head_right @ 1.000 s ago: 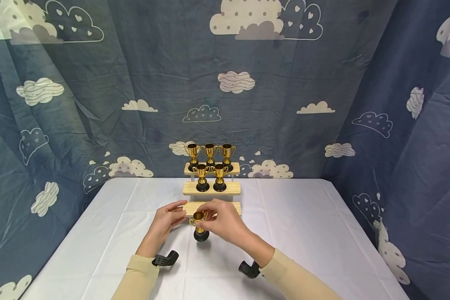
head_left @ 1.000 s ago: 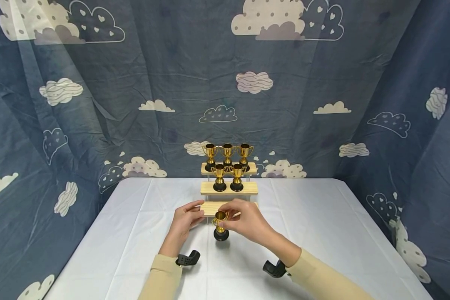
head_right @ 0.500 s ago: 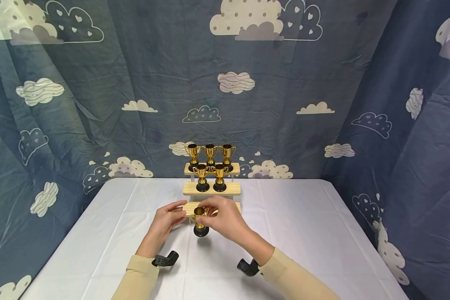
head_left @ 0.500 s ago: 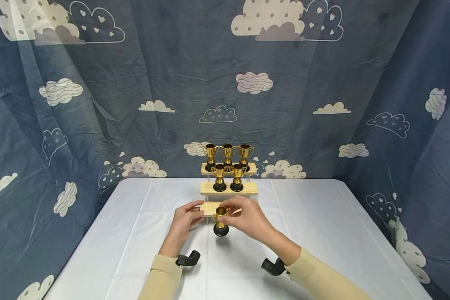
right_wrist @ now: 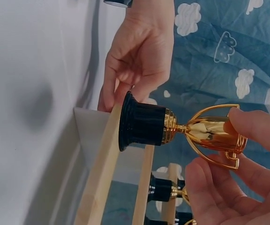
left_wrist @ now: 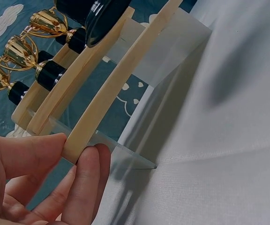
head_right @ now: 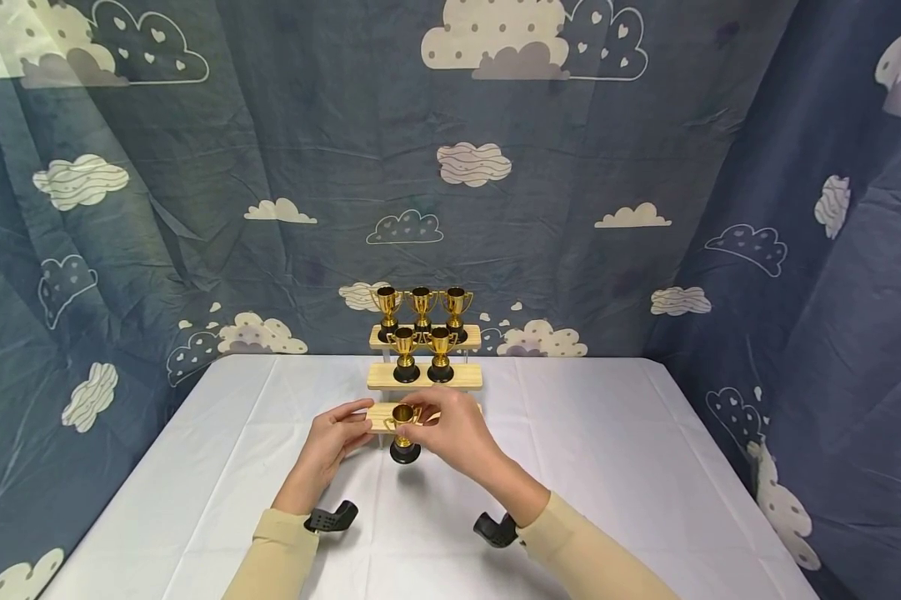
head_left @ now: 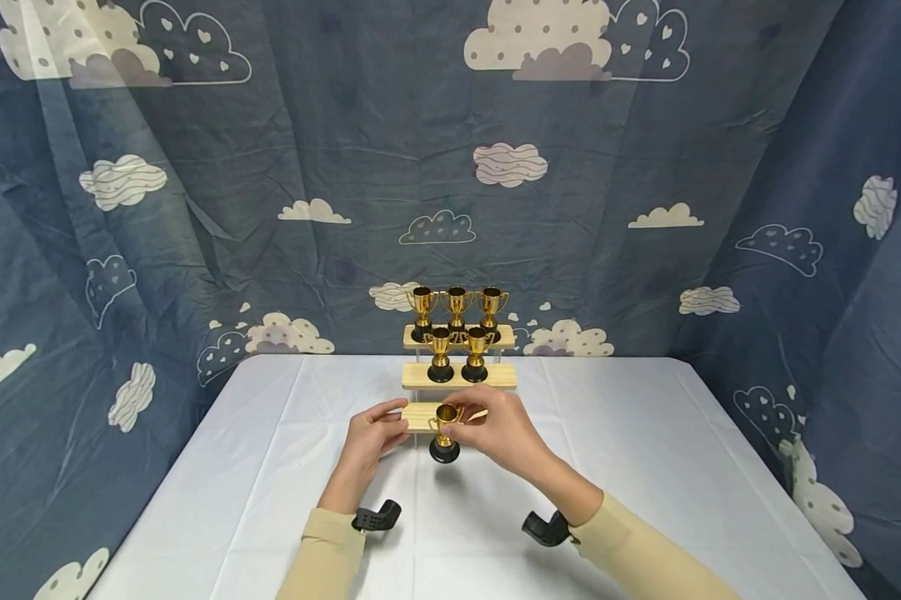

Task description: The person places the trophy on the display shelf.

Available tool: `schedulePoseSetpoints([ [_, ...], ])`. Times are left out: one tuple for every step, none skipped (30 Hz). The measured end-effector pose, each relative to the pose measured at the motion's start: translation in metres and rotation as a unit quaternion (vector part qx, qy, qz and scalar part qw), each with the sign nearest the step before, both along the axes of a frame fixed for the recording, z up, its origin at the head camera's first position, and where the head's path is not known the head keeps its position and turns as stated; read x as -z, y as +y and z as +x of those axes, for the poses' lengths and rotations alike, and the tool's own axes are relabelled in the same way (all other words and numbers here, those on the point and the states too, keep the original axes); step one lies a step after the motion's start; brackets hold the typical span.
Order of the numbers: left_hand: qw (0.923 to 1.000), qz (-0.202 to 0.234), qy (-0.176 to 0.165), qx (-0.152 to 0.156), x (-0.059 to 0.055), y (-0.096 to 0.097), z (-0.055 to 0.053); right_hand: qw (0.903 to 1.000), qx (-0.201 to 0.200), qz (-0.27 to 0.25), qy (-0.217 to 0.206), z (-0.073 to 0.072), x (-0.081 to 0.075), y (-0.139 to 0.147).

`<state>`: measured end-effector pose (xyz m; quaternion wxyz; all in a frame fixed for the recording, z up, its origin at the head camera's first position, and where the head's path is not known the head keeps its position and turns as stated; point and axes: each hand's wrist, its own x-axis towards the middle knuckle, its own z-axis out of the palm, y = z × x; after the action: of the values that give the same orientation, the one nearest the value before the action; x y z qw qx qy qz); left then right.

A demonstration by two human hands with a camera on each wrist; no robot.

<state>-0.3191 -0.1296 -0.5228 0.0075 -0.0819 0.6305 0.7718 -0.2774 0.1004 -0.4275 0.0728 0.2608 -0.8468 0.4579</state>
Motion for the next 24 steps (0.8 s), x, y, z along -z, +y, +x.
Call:
schedulePoseSetpoints([
  [1.0000,-0.001,0.000,-0.001,0.000,0.000,0.000,1.0000,0.003,-0.001,-0.001,0.000,0.000,0.000],
  [1.0000,-0.001,0.000,-0.001,0.000,0.000,0.000,1.0000,0.006,-0.001,-0.001,-0.001,-0.001,0.000],
  [1.0000,-0.002,0.000,-0.002,0.000,0.000,0.000,1.0000,0.008,-0.004,0.000,-0.001,-0.001,0.000],
  [1.0000,-0.002,0.001,-0.002,0.000,0.000,0.000,0.9999,0.012,-0.005,0.001,-0.002,-0.001,0.000],
  [1.0000,-0.001,0.002,-0.002,0.000,0.000,0.000,0.9999,0.015,-0.007,0.002,-0.003,-0.001,0.000],
  [1.0000,0.000,0.002,-0.003,0.000,0.001,0.000,0.9998,0.018,-0.008,0.004,-0.003,0.000,0.000],
  [1.0000,0.001,0.002,-0.003,0.001,0.001,0.000,0.9997,0.021,-0.009,0.006,-0.004,0.000,0.000],
  [1.0000,0.002,0.002,-0.003,0.001,0.001,0.000,0.9996,0.025,-0.008,0.006,-0.004,0.001,0.000],
  [1.0000,0.003,0.001,-0.004,0.001,0.001,0.000,0.9996,0.028,-0.007,0.006,-0.005,0.001,0.001],
  [1.0000,0.002,0.001,-0.004,0.001,0.001,0.000,0.9995,0.031,-0.004,0.007,-0.006,0.002,0.001],
  [1.0000,0.002,-0.001,-0.004,0.001,0.001,0.000,0.9994,0.034,-0.003,0.007,-0.007,0.003,0.001],
  [1.0000,0.001,-0.003,-0.004,0.002,0.001,0.000,0.9993,0.037,0.000,0.007,-0.008,0.004,0.000],
  [1.0000,0.000,-0.004,-0.003,0.002,0.001,0.000,0.9991,0.041,0.002,0.006,-0.009,0.004,0.001],
  [1.0000,-0.001,-0.004,-0.002,0.002,0.000,0.000,0.9990,0.045,0.004,0.004,-0.009,0.005,0.001],
  [1.0000,-0.002,-0.004,-0.001,0.002,0.000,0.000,0.9988,0.049,0.006,0.005,-0.010,0.005,0.000],
  [1.0000,-0.002,-0.004,0.000,0.001,0.000,0.001,0.9986,0.053,0.007,0.004,-0.011,0.005,0.000],
  [1.0000,0.000,-0.004,0.002,0.001,0.000,0.001,0.9983,0.057,0.008,0.004,-0.012,0.004,0.000],
  [1.0000,0.001,-0.004,0.003,0.000,0.000,0.001,0.9981,0.061,0.010,0.002,-0.013,0.004,0.000],
  [1.0000,0.002,-0.003,0.004,0.000,0.000,0.001,0.9978,0.065,0.012,-0.001,-0.014,0.004,0.000],
  [1.0000,0.003,-0.002,0.005,0.000,0.000,0.001,0.9976,0.067,0.013,-0.003,-0.015,0.004,0.000],
  [1.0000,0.004,-0.003,0.006,0.000,0.000,0.001,0.9975,0.070,0.013,-0.004,-0.016,0.004,0.000],
  [1.0000,0.005,-0.004,0.006,0.000,0.000,0.000,0.9974,0.071,0.013,-0.005,-0.017,0.005,0.000],
  [1.0000,0.005,-0.006,0.006,0.000,0.000,0.000,0.9972,0.073,0.013,-0.005,-0.018,0.005,0.000],
  [0.9999,0.005,-0.009,0.004,0.000,-0.001,-0.001,0.9971,0.075,0.013,-0.006,-0.018,0.006,0.001],
])
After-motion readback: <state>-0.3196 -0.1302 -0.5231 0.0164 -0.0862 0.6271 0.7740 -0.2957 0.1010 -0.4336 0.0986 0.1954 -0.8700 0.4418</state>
